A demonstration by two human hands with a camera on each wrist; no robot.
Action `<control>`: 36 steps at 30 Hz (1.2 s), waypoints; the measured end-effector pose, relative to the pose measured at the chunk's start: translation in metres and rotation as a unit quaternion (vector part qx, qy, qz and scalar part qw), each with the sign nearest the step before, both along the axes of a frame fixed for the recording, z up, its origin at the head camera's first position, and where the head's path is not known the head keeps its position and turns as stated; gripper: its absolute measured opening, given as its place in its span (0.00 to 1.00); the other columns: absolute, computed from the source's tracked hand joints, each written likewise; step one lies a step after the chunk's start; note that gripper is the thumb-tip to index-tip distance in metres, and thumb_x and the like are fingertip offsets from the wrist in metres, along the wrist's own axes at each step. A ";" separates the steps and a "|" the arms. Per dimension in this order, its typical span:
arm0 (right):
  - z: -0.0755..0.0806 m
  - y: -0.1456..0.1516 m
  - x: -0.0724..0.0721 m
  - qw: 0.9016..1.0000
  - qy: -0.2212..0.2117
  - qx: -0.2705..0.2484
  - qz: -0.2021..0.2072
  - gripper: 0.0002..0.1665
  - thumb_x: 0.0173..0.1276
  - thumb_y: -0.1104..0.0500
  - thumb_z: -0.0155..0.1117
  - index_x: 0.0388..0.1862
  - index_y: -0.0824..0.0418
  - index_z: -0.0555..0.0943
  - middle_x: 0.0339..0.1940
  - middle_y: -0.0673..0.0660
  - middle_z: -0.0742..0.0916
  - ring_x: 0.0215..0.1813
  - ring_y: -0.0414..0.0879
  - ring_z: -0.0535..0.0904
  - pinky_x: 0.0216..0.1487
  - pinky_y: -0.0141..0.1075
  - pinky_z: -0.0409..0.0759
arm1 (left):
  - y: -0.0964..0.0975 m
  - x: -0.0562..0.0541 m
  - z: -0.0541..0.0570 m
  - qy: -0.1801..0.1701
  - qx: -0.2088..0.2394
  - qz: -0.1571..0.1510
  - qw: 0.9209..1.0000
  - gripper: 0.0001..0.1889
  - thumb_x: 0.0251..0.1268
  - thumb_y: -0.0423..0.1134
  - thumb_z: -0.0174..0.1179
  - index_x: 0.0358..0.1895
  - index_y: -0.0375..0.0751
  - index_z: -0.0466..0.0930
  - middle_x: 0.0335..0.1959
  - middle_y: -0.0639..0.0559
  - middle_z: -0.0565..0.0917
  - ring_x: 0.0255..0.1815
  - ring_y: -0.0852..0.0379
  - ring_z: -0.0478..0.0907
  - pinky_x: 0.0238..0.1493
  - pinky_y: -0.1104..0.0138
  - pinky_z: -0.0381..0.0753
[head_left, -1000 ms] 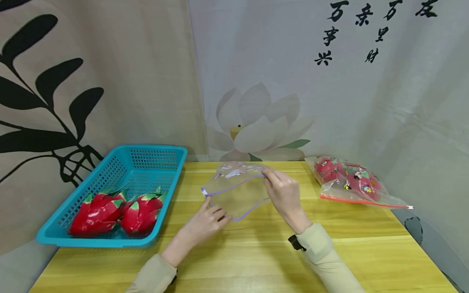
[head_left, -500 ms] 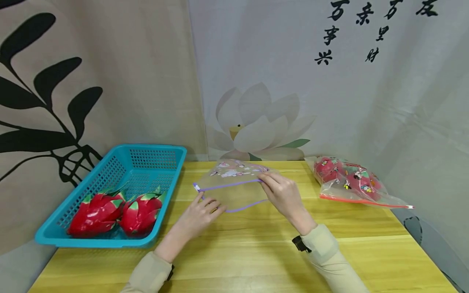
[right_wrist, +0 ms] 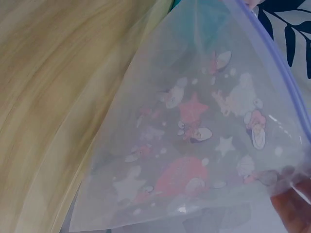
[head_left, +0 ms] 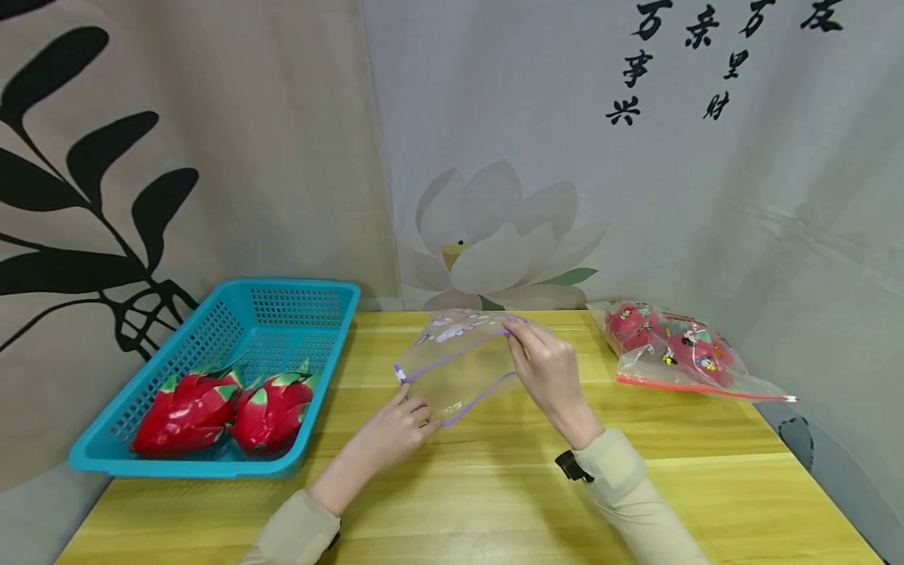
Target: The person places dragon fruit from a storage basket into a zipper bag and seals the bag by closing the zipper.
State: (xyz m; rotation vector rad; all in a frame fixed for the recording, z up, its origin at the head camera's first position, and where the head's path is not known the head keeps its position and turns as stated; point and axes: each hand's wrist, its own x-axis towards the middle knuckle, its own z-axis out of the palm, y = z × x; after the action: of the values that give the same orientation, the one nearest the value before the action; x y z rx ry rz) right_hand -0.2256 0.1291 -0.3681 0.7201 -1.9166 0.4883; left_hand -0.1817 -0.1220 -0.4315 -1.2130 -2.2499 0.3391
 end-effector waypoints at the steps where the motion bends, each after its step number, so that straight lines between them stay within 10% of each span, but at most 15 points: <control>1: 0.000 0.000 0.000 1.000 0.001 -0.003 -0.001 0.09 0.55 0.70 0.69 0.37 0.67 0.86 0.32 0.62 0.89 0.33 0.53 0.87 0.31 0.38 0.85 | 0.000 0.000 0.000 -0.004 0.003 0.001 1.000 0.18 0.49 0.35 0.69 0.47 0.52 0.84 0.41 0.54 0.86 0.47 0.55 0.81 0.59 0.52 0.78; 11: -0.001 -0.002 0.000 1.000 0.009 0.007 -0.018 0.08 0.56 0.66 0.70 0.36 0.64 0.86 0.31 0.59 0.90 0.33 0.52 0.88 0.30 0.39 0.85 | -0.005 -0.007 0.002 0.030 0.063 -0.022 0.997 0.21 0.44 0.30 0.68 0.46 0.50 0.83 0.41 0.55 0.87 0.48 0.55 0.81 0.58 0.50 0.78; 36: -0.004 -0.008 0.003 0.998 0.025 0.023 -0.046 0.08 0.58 0.63 0.68 0.38 0.62 0.87 0.32 0.58 0.90 0.32 0.51 0.88 0.26 0.38 0.84 | -0.003 -0.001 -0.008 0.067 0.053 -0.031 0.996 0.22 0.44 0.35 0.69 0.48 0.52 0.82 0.43 0.57 0.87 0.48 0.58 0.82 0.59 0.49 0.77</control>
State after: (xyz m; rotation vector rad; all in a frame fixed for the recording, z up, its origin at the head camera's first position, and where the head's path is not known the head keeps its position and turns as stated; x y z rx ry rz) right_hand -0.2230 0.1216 -0.3717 0.6638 -1.9093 0.3667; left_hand -0.1830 -0.1253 -0.4392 -1.1663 -2.0845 0.2652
